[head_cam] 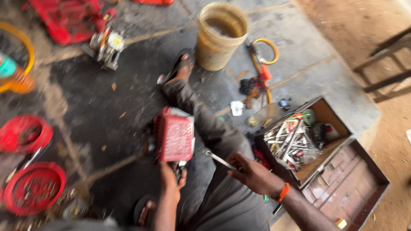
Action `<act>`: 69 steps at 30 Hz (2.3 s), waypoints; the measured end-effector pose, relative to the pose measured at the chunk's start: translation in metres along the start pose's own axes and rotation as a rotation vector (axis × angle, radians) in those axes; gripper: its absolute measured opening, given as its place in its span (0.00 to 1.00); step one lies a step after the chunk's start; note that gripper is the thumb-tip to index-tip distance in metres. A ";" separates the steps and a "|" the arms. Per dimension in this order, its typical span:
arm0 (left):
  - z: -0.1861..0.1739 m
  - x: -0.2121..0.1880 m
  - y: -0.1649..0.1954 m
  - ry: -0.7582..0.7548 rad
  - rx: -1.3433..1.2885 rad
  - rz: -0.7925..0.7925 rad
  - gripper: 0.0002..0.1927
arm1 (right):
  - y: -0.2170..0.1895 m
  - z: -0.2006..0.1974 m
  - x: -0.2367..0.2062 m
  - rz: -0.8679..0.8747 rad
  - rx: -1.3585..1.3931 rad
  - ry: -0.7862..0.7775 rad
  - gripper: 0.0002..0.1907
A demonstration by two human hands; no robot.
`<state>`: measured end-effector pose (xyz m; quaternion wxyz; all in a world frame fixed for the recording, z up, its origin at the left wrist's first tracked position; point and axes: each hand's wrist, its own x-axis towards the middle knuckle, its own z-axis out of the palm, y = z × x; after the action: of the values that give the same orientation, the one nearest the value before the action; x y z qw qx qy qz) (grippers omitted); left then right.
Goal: The person sits on the workshop floor repairing a small petrol engine. They handle small parts and fasteners by hand, then use a spanner and a screwdriver to loosen and tighten bolts on the engine, remove the red recoil starter cover, work on the engine components, and finally set the engine aside and reach into a parts drawer.
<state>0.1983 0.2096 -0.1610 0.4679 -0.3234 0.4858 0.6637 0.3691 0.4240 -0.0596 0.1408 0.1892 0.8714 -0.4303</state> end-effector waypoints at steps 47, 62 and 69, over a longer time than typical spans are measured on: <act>-0.052 0.035 -0.014 -0.128 -0.203 0.141 0.15 | -0.185 0.093 0.047 -0.230 -1.056 -0.239 0.21; -0.042 0.067 -0.038 -0.135 -0.162 0.243 0.20 | -0.196 0.115 0.033 -0.400 -0.492 0.157 0.07; -0.043 0.049 -0.030 -0.205 -0.118 0.159 0.18 | -0.179 0.103 0.023 -0.173 -0.299 0.215 0.09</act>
<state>0.2076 0.1870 -0.2284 0.4414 -0.2413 0.4196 0.7556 0.2764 0.2458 -0.0052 0.0360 0.1355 0.9486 -0.2839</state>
